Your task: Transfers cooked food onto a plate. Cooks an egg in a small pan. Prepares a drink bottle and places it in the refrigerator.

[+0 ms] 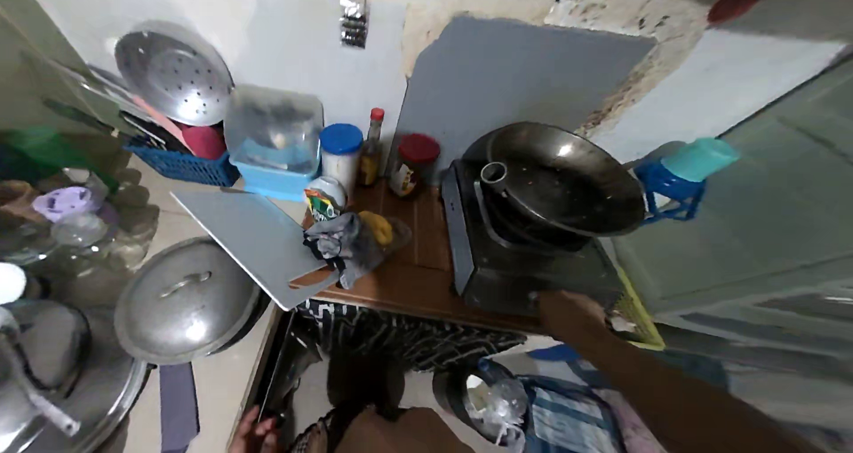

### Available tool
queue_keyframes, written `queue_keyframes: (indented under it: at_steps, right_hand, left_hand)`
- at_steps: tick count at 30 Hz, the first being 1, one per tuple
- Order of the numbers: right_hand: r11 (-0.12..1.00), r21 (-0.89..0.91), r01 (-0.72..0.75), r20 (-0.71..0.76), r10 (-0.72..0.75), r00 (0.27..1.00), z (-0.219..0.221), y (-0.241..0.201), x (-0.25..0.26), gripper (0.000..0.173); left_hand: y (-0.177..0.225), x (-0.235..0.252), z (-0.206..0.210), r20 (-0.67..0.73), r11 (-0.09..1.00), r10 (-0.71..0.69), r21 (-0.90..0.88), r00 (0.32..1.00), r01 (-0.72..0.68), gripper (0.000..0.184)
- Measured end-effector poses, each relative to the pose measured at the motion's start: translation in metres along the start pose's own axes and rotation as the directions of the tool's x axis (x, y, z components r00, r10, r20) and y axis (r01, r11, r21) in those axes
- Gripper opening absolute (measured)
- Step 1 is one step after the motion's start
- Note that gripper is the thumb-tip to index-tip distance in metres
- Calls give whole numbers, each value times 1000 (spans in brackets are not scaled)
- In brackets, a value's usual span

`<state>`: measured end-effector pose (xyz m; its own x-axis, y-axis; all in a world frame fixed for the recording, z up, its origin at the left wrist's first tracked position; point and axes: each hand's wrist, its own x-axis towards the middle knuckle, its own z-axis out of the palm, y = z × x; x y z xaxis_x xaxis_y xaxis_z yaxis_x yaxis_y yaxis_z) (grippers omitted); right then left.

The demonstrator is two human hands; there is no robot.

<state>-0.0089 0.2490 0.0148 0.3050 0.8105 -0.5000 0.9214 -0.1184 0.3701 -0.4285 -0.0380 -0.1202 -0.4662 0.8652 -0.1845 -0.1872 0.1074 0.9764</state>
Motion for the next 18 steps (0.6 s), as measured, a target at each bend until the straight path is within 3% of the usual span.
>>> queue_keyframes:
  at_steps: [5, 8, 12, 15, 18]
  right_hand:
    - [970, -231, 78, 37, -71, 997, 2, -16, -3, 32]
    - [974, -222, 41, 72, -26, 997, 1, -19, 1, 35]
    - [986, -168, -5, 3, 5, 1000, 2, 3, 10, 39]
    - [995, -95, 22, -66, -28, 997, 13, 11, 12, 41]
    - [981, -178, 79, -116, -100, 988, 26, 21, 20, 37]
  left_hand:
    - [18, 9, 23, 47, 995, -9, 95, 999, 4, 55]
    - [14, 16, 31, 60, 997, 62, 52, 996, -65, 53]
    - [5, 16, 32, 45, 996, 82, 34, 996, -83, 51]
    - [-4, 10, 29, 26, 999, -23, 38, 999, 22, 53]
    - [-10, 4, 27, 17, 992, -119, 52, 993, 118, 55]
